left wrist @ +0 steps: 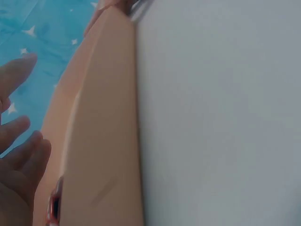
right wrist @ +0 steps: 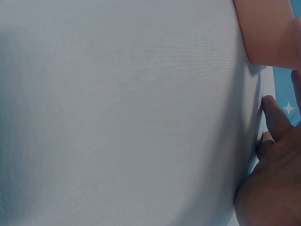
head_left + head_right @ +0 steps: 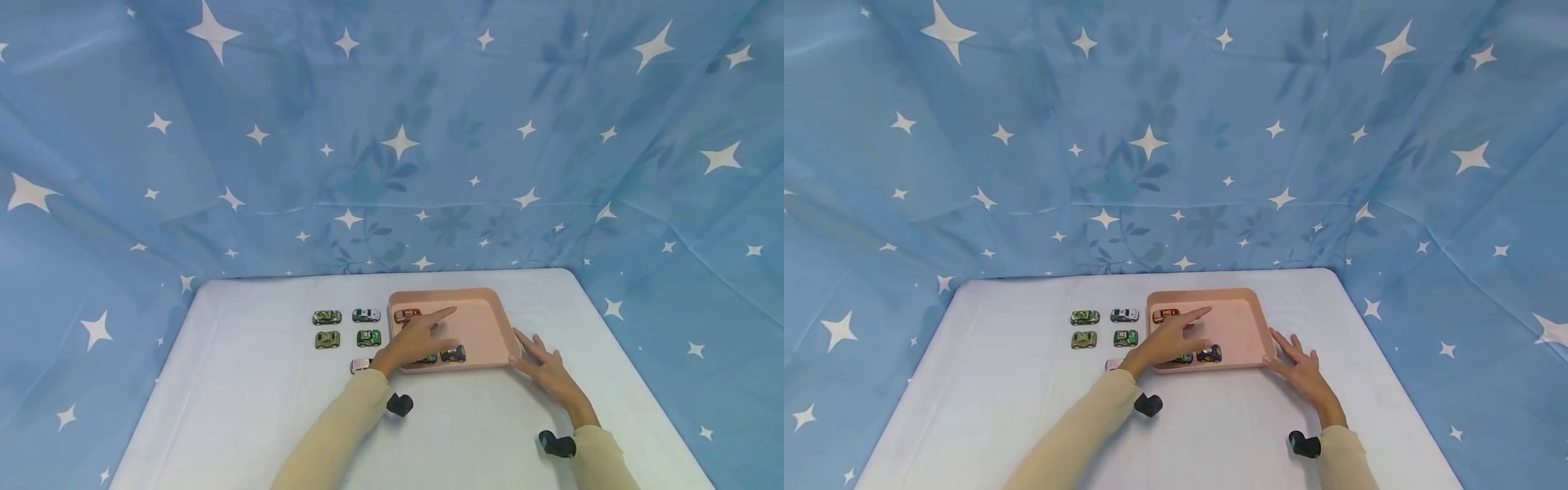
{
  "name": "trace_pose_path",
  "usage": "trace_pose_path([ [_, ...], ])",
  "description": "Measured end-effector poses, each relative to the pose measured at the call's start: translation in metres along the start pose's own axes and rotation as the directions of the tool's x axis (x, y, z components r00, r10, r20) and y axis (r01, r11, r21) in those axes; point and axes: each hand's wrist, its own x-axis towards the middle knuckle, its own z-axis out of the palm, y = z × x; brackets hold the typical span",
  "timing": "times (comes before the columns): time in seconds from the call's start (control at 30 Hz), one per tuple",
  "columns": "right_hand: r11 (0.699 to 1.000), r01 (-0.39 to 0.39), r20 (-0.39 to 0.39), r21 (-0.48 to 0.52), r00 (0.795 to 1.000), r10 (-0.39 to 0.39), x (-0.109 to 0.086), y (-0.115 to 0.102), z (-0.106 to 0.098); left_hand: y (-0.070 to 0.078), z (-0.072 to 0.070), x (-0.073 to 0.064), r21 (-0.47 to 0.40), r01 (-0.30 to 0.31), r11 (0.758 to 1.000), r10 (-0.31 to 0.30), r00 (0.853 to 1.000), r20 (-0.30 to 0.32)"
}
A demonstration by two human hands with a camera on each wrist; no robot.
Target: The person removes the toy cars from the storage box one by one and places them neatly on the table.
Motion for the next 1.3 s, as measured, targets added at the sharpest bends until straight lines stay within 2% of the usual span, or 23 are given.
trace_pose_path([
  [0.23,1.000,0.014,-0.004,-0.021,1.000,-0.014,0.003,-0.002,-0.004,0.004,0.009,0.009,0.026,-0.005,1.000,0.004,0.999,0.049],
  [0.5,0.999,0.040,-0.018,-0.016,0.999,-0.040,0.005,-0.005,-0.006,0.001,0.013,0.012,0.133,-0.030,0.991,0.015,0.994,0.112],
  [0.8,0.999,0.034,-0.013,0.004,0.999,-0.034,0.003,-0.008,-0.002,-0.004,0.018,0.009,0.282,-0.078,0.956,0.039,0.989,0.144],
  [0.93,0.999,0.035,-0.019,-0.004,0.999,-0.035,0.003,-0.007,-0.002,-0.005,0.020,0.008,0.278,-0.081,0.957,0.044,0.990,0.135],
  [1.3,1.000,-0.008,-0.005,-0.006,1.000,0.008,-0.001,-0.006,0.000,-0.008,0.028,0.007,0.238,-0.039,0.971,0.016,0.995,0.096],
])
